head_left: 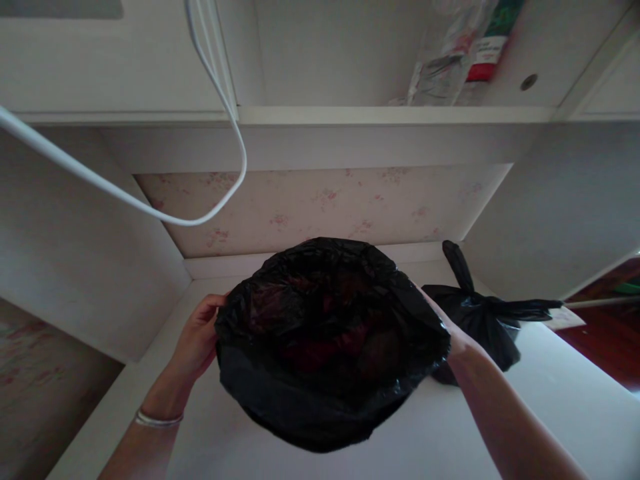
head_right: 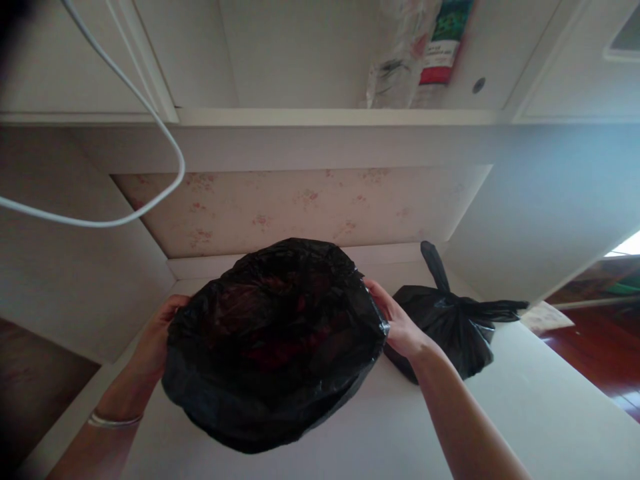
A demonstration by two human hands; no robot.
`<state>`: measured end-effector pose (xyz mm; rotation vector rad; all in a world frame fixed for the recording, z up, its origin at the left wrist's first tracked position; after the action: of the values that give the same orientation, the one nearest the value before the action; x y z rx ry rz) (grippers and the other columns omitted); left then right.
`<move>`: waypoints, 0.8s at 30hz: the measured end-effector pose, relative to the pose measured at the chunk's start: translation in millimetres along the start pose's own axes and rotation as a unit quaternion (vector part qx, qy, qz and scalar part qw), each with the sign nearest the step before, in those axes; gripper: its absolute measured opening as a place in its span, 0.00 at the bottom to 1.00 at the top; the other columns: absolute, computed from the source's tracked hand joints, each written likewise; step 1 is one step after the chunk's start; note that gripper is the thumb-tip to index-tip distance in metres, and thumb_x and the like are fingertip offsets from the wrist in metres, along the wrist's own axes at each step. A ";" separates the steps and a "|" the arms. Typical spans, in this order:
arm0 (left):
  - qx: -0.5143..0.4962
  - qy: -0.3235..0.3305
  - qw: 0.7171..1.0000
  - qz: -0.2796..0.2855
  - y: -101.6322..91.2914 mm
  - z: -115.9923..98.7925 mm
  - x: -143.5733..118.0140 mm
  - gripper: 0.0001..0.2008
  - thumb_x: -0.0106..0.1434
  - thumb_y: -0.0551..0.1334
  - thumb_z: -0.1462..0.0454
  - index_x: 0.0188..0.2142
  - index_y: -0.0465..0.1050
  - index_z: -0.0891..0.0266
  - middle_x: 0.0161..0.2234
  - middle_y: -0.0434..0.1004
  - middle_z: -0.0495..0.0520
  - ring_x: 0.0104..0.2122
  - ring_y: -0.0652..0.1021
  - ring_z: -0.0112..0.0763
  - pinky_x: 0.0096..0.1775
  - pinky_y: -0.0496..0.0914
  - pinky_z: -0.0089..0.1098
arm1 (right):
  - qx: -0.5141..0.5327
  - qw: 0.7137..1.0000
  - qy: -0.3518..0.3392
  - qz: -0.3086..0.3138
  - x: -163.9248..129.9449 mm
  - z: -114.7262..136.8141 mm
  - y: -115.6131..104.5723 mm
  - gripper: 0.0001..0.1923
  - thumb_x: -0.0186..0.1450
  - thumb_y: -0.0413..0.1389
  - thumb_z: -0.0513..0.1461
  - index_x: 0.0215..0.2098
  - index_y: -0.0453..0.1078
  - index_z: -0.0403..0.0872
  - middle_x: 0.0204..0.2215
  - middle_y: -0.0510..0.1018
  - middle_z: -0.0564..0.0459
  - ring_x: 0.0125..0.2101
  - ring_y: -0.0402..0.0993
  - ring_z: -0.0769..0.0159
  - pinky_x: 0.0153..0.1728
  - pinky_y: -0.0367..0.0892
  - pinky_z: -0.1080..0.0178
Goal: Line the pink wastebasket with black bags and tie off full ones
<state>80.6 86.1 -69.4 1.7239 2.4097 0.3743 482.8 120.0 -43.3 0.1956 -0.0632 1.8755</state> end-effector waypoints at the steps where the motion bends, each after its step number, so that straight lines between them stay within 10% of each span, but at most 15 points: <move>1: -0.005 0.003 1.000 0.003 1.2 -0.7 0.2 0.22 0.34 0.83 0.60 0.26 0.76 0.59 0.28 0.83 0.48 0.27 0.80 0.34 0.23 0.71 0.26 | -0.002 1.000 0.005 0.000 2.6 -3.2 -1.2 0.40 0.45 0.70 0.64 0.52 0.79 0.57 0.47 0.84 0.47 0.55 0.76 0.44 0.54 0.74 0.49; 7: -0.029 0.021 0.999 0.014 13.6 0.1 -0.3 0.22 0.36 0.83 0.55 0.25 0.76 0.60 0.30 0.81 0.48 0.24 0.75 0.27 0.24 0.69 0.24 | -0.041 0.994 0.060 -0.077 18.4 -16.5 -10.8 0.27 0.58 0.62 0.63 0.39 0.81 0.51 0.39 0.86 0.50 0.48 0.79 0.46 0.54 0.73 0.46; 17: -0.049 0.036 0.998 -0.025 9.8 3.2 -3.5 0.19 0.42 0.81 0.57 0.26 0.75 0.59 0.27 0.77 0.43 0.23 0.74 0.25 0.23 0.66 0.23 | -0.129 0.991 -0.035 -0.010 24.7 10.9 10.2 0.17 0.64 0.64 0.54 0.42 0.81 0.54 0.71 0.63 0.55 0.71 0.54 0.48 0.72 0.46 0.47; 24: -0.025 -0.031 0.999 0.011 15.7 0.9 16.1 0.15 0.53 0.73 0.54 0.37 0.81 0.58 0.32 0.83 0.54 0.28 0.81 0.41 0.28 0.74 0.36 | 0.052 0.997 0.052 0.020 33.6 7.0 4.1 0.32 0.53 0.59 0.38 0.58 0.76 0.57 0.63 0.75 0.55 0.66 0.65 0.45 0.71 0.49 0.39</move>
<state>89.8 106.3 -65.3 1.7155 2.3206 0.3732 469.7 149.3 -30.6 0.1699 0.1030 1.9284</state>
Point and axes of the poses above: each hand's wrist, its own x-axis towards the middle knuckle, its own y-axis out of the palm, z = x × y, the point moved 10 cm from there along x, towards the middle knuckle
